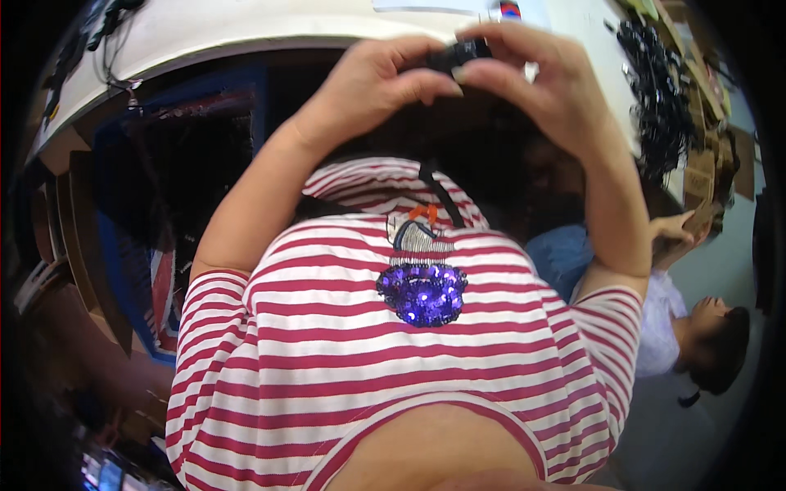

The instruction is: The person assembles small electronic devices by hand. They pick up a black cylindrical component, apply glue from a tube to the interior, insert a small white part, and then screw on a black cap. This process is repeated for multiple units on a cluttered workbench.

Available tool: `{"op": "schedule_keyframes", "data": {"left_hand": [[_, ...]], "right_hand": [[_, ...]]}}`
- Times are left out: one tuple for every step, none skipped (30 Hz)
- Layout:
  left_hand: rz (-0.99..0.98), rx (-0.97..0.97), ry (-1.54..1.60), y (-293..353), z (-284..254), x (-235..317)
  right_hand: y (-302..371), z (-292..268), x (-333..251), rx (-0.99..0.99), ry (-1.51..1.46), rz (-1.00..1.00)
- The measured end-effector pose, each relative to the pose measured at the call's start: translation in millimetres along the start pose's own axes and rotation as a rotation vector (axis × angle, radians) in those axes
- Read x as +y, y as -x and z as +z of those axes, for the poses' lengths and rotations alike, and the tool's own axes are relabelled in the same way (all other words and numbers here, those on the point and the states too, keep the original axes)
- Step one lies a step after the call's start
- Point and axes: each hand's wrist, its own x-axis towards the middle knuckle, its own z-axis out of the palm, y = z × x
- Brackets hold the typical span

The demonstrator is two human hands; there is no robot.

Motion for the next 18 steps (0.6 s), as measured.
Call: {"op": "schedule_keyframes", "data": {"left_hand": [[0.009,0.013,-0.036,0.9,-2.9,-2.1],[0.039,0.054,-0.041,2.2,-6.0,-6.0],[0.081,0.051,-0.026,-3.7,-5.9,-7.7],[-0.146,0.048,0.103,-2.4,-4.3,11.5],[-0.153,0.085,0.155,-3.1,-10.2,1.3],[-0.118,0.084,0.160,-2.7,-10.7,0.7],[-0.075,0.077,0.169,-3.9,-11.9,1.5],[-0.065,0.064,0.147,-4.2,-14.6,-0.2],[-0.068,0.061,0.149,-4.1,-15.3,-0.7],[-0.066,0.049,0.156,-5.7,-15.8,-0.9],[-0.064,0.038,0.163,-7.4,-16.0,-1.0],[-0.062,0.039,0.144,-9.1,-15.0,-0.8],[-0.061,0.055,0.119,-9.0,-12.3,-0.8],[-0.059,0.068,0.095,-9.2,-9.3,-0.7],[-0.078,0.073,0.119,-9.2,-6.2,-0.1],[-0.099,0.139,0.123,-3.8,-6.4,0.5],[-0.103,0.149,0.144,-7.7,-4.8,2.8],[-0.022,0.214,0.154,-7.8,2.3,-4.7]], "right_hand": [[-4.2,-2.7,-0.2,-0.066,0.030,0.026],[-8.1,-6.0,-2.7,-0.060,0.130,-0.051],[-4.7,-13.1,-23.9,0.010,0.208,-0.075],[-10.3,-15.1,-26.2,0.018,0.167,-0.109],[-12.0,-12.4,-15.0,0.036,0.151,-0.207],[-13.3,-8.9,-4.2,0.054,0.136,-0.302],[-14.6,-7.2,4.7,0.074,0.132,-0.389],[-17.6,-13.0,3.3,0.043,0.198,-0.401],[-18.6,-15.5,1.8,0.007,0.194,-0.380],[-17.6,-19.6,-0.6,-0.025,0.199,-0.351],[-18.1,-22.5,-5.0,-0.058,0.203,-0.319],[-13.9,-34.4,-19.2,-0.116,0.184,-0.253],[-13.3,-35.1,-21.9,-0.114,0.215,-0.201],[-12.5,-36.6,-24.7,-0.113,0.249,-0.149],[-11.5,-28.5,-21.6,-0.047,0.340,-0.096],[-17.6,-15.3,-14.3,0.054,0.355,-0.194],[-17.4,-7.3,-13.0,0.172,0.400,-0.232],[-15.0,2.9,-10.8,0.339,0.388,-0.367]]}}
